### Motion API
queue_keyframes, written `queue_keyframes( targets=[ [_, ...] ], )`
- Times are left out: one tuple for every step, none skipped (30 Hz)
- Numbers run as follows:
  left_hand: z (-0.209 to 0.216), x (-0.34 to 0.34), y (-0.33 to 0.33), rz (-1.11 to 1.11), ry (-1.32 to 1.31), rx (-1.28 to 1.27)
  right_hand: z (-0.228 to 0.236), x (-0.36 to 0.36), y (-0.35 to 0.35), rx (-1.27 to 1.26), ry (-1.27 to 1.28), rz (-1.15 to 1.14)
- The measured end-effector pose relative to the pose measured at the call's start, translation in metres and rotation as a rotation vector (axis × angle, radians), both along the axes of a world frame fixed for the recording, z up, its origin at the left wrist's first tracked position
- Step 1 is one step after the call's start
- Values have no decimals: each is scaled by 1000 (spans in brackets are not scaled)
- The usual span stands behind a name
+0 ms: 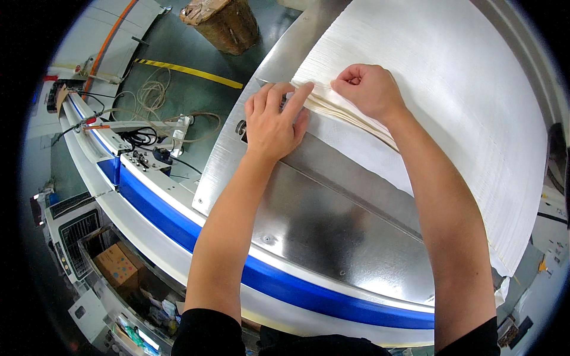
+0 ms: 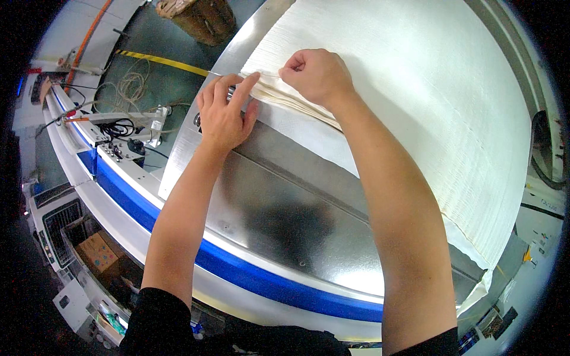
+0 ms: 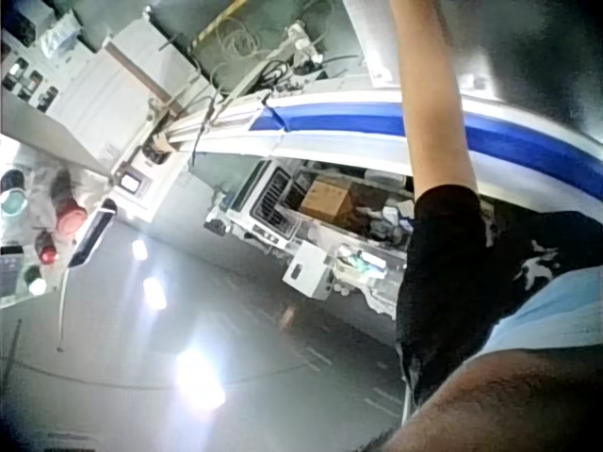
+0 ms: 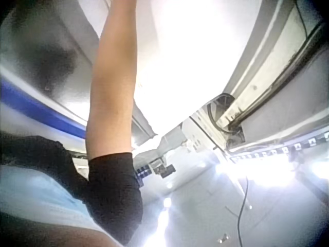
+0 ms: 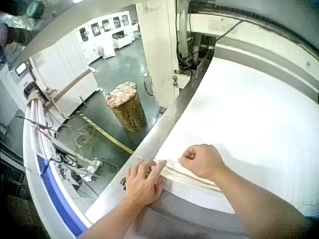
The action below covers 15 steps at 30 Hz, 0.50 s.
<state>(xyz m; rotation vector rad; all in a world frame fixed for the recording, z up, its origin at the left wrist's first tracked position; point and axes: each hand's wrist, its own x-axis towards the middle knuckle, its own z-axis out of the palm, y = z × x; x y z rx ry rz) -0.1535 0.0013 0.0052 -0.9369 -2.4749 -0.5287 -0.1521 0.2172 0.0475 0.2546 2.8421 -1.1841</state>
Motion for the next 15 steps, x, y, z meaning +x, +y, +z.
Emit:
queue_keyframes(
  targets=[
    [-1,-1,1,-2,13,-3,0,0,0,8,3,4],
    [-1,-1,2,-1,6,1,0,-1,0,16,5,9],
    [-2,-2,2,-1,-1,5,1,-1,-1,7,-9,6],
    [-2,-2,2,-1,-7,9,2,-1,-1,-2,-23,4],
    [-3,-3,2,-3,2,20,3,-1,-1,-11,-36,1],
    [-4,-3,1,-4,10,31,2,-1,-1,-5,-28,0],
    [-5,-2,0,-6,18,41,1,-1,-2,1,-20,0],
    [-6,-1,-1,-7,19,45,1,0,-2,7,-11,-1],
    [-6,0,-2,-8,22,49,2,0,-2,18,-9,-1],
    [-6,1,-3,-9,25,54,3,1,-2,29,-7,-2],
    [-6,1,-3,-8,31,50,4,2,-2,41,-5,-3],
    [-6,1,-4,-5,36,44,5,3,-2,11,-18,6],
    [-6,2,-5,-3,41,38,5,4,-1,-18,-31,15],
    [-6,2,-6,-3,38,36,6,5,0,-47,-44,24],
    [-5,2,-6,-2,37,33,8,5,-1,-55,-69,41]
  ],
)
